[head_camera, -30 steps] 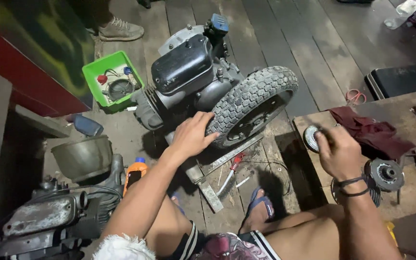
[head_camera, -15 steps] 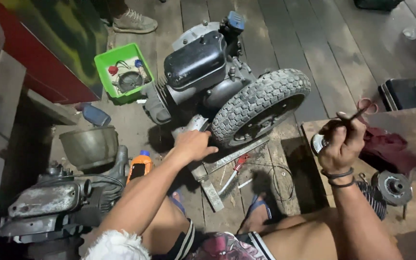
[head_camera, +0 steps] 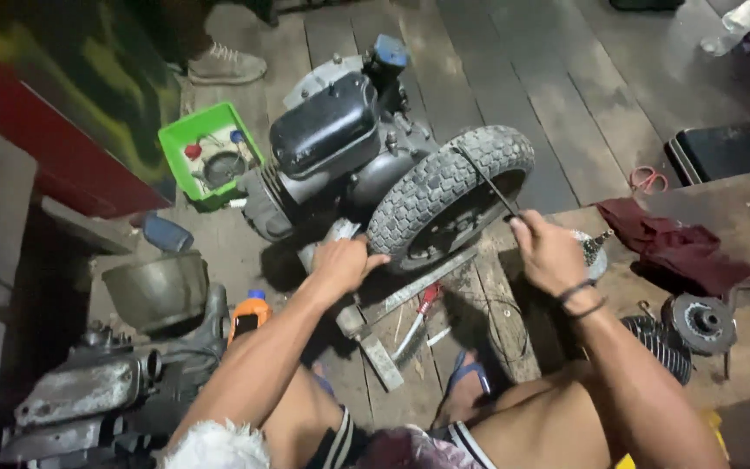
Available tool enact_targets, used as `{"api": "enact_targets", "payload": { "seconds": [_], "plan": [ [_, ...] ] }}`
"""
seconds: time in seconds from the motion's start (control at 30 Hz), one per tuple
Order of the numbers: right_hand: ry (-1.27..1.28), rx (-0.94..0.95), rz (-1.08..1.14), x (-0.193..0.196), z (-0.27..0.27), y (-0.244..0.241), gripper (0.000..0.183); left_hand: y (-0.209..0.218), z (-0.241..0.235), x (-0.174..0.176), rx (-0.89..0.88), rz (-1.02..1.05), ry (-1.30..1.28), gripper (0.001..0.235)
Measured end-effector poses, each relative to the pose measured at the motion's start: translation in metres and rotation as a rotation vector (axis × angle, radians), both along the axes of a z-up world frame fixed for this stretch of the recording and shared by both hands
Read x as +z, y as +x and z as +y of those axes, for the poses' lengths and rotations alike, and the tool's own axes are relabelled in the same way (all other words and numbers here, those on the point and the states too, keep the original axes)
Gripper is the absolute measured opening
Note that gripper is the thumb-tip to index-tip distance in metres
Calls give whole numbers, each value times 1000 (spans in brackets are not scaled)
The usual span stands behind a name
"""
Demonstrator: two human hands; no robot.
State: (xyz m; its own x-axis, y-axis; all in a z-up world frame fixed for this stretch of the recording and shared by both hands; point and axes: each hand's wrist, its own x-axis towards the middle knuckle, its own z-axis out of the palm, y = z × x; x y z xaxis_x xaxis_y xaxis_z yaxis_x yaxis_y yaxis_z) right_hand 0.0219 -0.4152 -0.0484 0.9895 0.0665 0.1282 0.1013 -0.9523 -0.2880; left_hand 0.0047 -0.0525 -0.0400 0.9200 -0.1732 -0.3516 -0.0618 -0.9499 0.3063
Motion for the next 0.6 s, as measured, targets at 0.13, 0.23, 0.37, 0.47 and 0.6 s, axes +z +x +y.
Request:
{"api": "enact_targets", "payload": {
  "seconds": [0.13, 0.23, 0.37, 0.47, 0.6],
  "plan": [
    [373, -106, -312, 56, 8, -20, 33, -13, -2, -2, 93, -62, -95, 57],
    [597, -94, -631, 30, 2, -4, 36, -8, 6, 13, 165, -180, -244, 52],
    [447, -8, -264, 11, 8, -1, 36, -6, 12, 17, 137, -307, -341, 46],
    [475, 39, -482, 48, 6, -1, 39, 0, 15, 20, 106, -400, -349, 48],
    [366, 134, -813, 8, -18, 15, 27, 4, 11, 4, 148, -293, -231, 64]
  ]
}}
